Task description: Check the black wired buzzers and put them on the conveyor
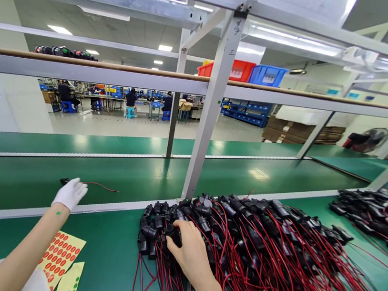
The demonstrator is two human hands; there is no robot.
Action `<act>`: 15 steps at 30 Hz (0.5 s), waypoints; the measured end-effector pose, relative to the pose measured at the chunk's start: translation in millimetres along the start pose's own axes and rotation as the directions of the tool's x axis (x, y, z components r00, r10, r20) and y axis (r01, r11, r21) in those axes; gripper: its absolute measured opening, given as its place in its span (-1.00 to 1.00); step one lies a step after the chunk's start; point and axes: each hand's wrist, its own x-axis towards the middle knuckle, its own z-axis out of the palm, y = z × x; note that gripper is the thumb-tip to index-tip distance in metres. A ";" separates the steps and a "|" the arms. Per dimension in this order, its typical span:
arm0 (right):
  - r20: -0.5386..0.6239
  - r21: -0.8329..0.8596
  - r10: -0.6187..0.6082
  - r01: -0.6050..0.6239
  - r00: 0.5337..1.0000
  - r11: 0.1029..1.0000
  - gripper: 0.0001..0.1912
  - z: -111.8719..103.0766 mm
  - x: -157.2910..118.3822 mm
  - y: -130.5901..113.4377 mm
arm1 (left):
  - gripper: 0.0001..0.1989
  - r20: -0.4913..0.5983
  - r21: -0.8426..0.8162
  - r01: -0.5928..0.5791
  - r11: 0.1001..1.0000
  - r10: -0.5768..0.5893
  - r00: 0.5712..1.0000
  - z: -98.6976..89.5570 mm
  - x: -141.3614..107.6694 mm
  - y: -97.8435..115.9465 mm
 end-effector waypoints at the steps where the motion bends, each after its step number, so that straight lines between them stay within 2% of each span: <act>1: -0.024 0.031 0.006 -0.005 1.000 1.000 -0.83 -5.3 -1.2 -5.9 | -0.67 0.037 -0.023 0.044 0.999 -0.043 0.998 11.0 -14.8 -5.2; 2: -0.051 0.058 0.014 -0.011 0.999 0.998 -0.83 -9.8 -3.1 -12.9 | -0.68 0.082 -0.050 0.093 0.994 -0.089 0.993 24.0 -33.4 -9.5; 4: -0.115 0.095 0.036 -0.026 0.993 0.995 -0.80 -16.2 -8.0 -29.5 | -0.74 0.252 -0.069 0.174 0.982 -0.152 0.956 53.5 -78.6 -14.0; 7: -0.196 0.106 0.050 -0.029 0.979 0.994 -0.73 -21.1 -14.3 -57.2 | -0.62 0.439 -0.045 0.279 0.959 -0.231 0.868 94.5 -145.6 -12.3; 9: -0.217 0.082 -0.015 0.034 0.976 0.996 -0.77 -25.6 -16.5 -73.7 | -0.57 0.551 -0.139 0.339 0.930 -0.212 0.807 112.3 -173.6 -9.5; 11: -0.210 0.054 -0.124 0.138 0.970 0.989 -0.80 -34.1 -17.5 -85.6 | -0.63 0.595 -0.277 0.415 0.867 -0.184 0.782 121.2 -184.2 -7.8; 13: -0.149 0.065 -0.210 0.222 0.966 0.973 -0.68 -46.7 -19.0 -91.9 | -0.67 0.611 -0.396 0.513 0.762 -0.199 0.766 123.4 -183.1 -7.4; 15: -0.062 0.132 -0.228 0.235 0.972 0.963 -0.54 -60.5 -21.9 -93.1 | -0.60 0.637 -0.444 0.602 0.664 -0.238 0.733 122.3 -178.8 -7.7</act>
